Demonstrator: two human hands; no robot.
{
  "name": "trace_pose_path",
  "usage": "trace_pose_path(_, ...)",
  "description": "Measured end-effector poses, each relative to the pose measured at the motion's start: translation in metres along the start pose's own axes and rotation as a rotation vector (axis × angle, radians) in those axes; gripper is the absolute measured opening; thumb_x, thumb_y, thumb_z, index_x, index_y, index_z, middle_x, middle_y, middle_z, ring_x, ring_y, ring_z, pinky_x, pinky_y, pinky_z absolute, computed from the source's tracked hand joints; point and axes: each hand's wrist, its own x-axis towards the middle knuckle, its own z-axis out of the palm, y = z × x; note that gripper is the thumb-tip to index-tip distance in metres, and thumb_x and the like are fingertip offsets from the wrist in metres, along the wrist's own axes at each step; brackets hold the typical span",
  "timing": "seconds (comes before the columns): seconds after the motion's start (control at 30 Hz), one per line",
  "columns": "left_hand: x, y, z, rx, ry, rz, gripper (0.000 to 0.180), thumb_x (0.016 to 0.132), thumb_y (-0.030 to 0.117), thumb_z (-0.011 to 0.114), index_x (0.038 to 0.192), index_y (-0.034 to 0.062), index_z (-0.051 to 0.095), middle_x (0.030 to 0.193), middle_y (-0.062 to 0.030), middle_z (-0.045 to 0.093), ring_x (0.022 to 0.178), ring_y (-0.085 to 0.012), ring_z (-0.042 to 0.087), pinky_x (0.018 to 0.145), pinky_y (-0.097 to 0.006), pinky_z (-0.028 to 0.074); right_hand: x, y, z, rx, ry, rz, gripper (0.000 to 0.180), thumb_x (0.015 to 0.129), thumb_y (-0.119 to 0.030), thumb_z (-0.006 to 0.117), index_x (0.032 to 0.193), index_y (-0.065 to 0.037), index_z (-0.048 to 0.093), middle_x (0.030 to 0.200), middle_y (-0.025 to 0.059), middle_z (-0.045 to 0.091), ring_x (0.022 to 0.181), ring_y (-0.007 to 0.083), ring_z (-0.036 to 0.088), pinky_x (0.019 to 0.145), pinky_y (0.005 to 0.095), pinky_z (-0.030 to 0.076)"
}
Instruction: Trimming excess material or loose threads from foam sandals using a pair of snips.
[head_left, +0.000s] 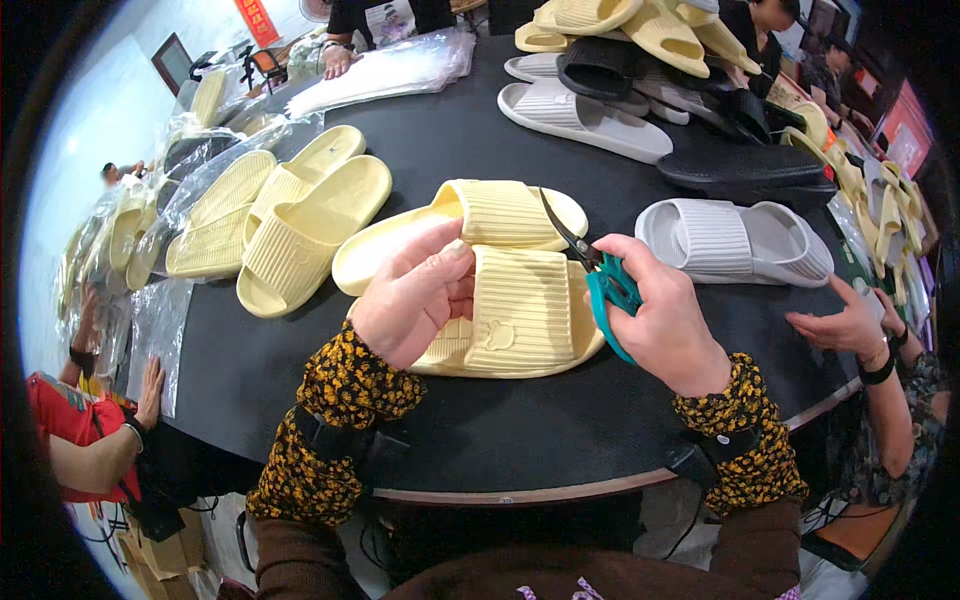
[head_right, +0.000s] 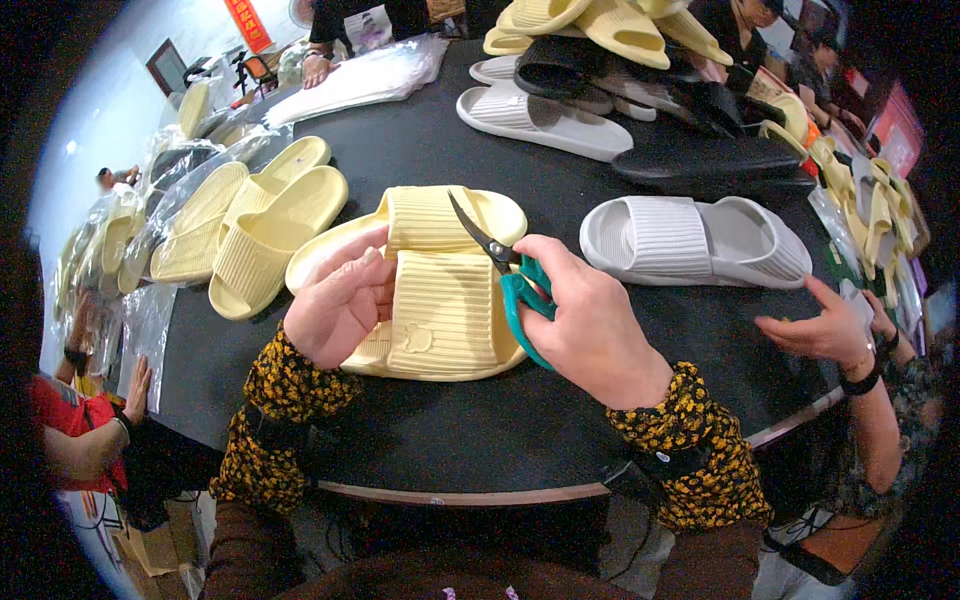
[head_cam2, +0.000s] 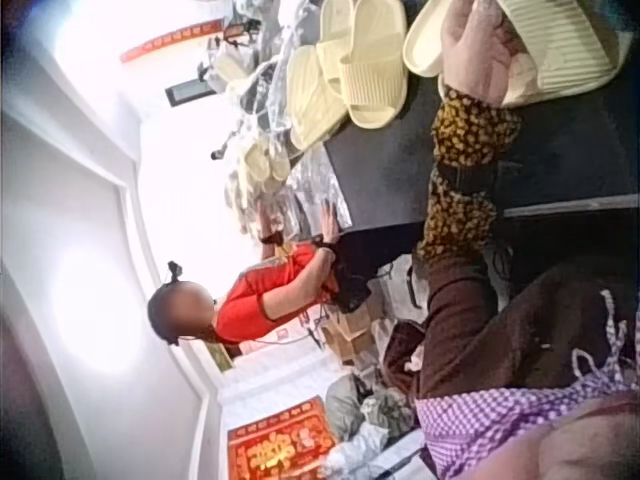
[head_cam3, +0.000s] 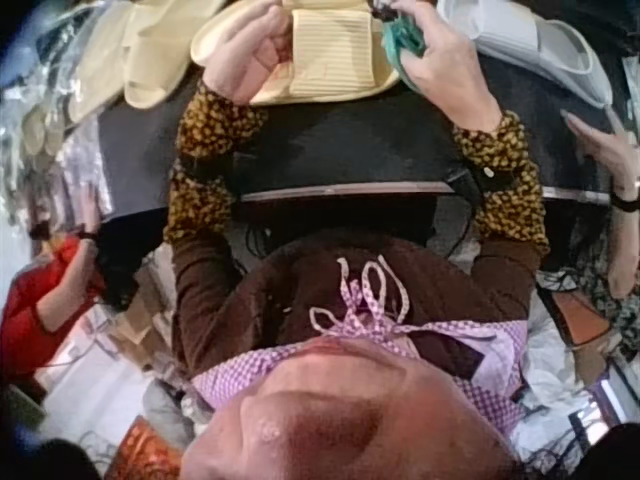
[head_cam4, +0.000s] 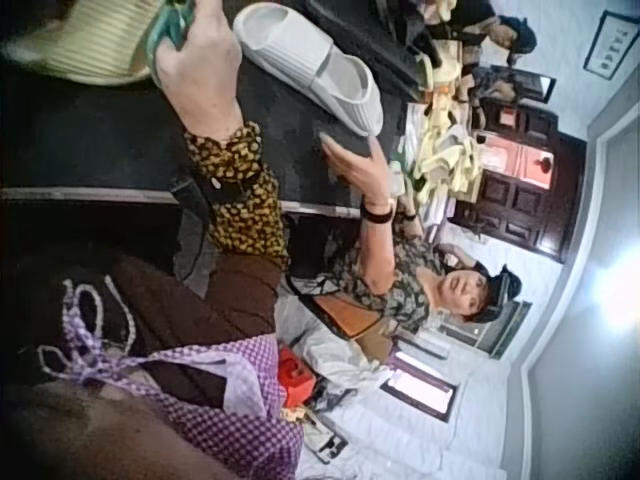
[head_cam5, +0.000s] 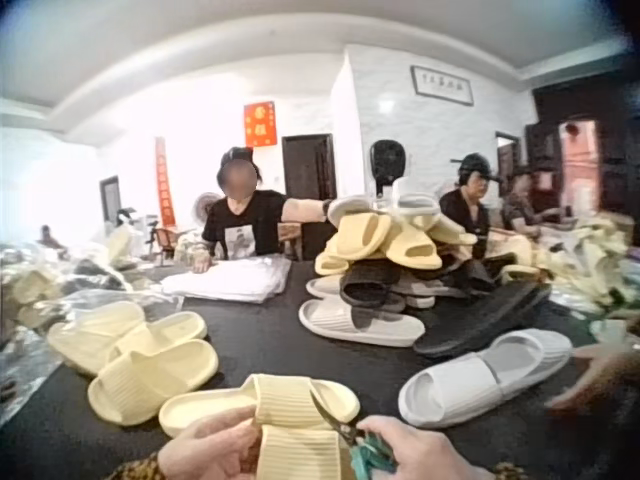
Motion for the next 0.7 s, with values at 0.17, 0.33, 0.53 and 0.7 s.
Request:
trace_pose_path(0.17,0.0004,0.0006,0.0005,-0.016,0.001,0.003,0.047,0.092,0.021,0.052,0.133,0.0051,0.038,0.108,-0.0065,0.058,0.090,-0.0162,0.059,0.074,-0.031,0.047,0.0012,0.0002,0.0004,0.000,-0.004,-0.004,0.034,0.076,-0.004,0.063,0.108,-0.003,0.050,0.077,0.0156,0.058,0.070,0.0282,0.060,0.062,0.0350,0.047)
trace_pose_path(0.33,0.0015,-0.0015,0.0007,0.011,0.013,-0.006,0.044,0.091,0.020,0.053,0.129,0.0025,0.039,0.102,-0.0076,0.059,0.086,-0.0164,0.059,0.073,-0.031,0.048,0.0010,0.0044,0.0007,-0.024,0.019,-0.019,0.035,0.076,-0.004,0.066,0.107,-0.002,0.052,0.075,0.0125,0.059,0.067,0.0212,0.062,0.061,0.0297,0.047)
trace_pose_path(0.53,-0.0015,0.0011,0.0005,0.000,-0.058,0.007,0.039,0.091,0.020,0.053,0.124,0.0024,0.040,0.100,-0.0100,0.059,0.086,-0.0178,0.059,0.074,-0.033,0.048,0.0004,0.0019,0.0009,-0.009,0.006,-0.032,0.035,0.076,-0.003,0.066,0.108,-0.001,0.052,0.081,0.0135,0.060,0.071,0.0217,0.063,0.064,0.0295,0.048)
trace_pose_path(0.7,0.0012,0.0029,0.0032,0.025,-0.045,-0.018,0.037,0.091,0.019,0.052,0.123,0.0029,0.041,0.096,-0.0094,0.060,0.084,-0.0179,0.060,0.074,-0.033,0.048,0.0002,0.0037,0.0018,0.007,-0.025,-0.015,0.036,0.076,-0.002,0.064,0.109,-0.001,0.051,0.084,0.0142,0.061,0.076,0.0219,0.064,0.068,0.0297,0.048)
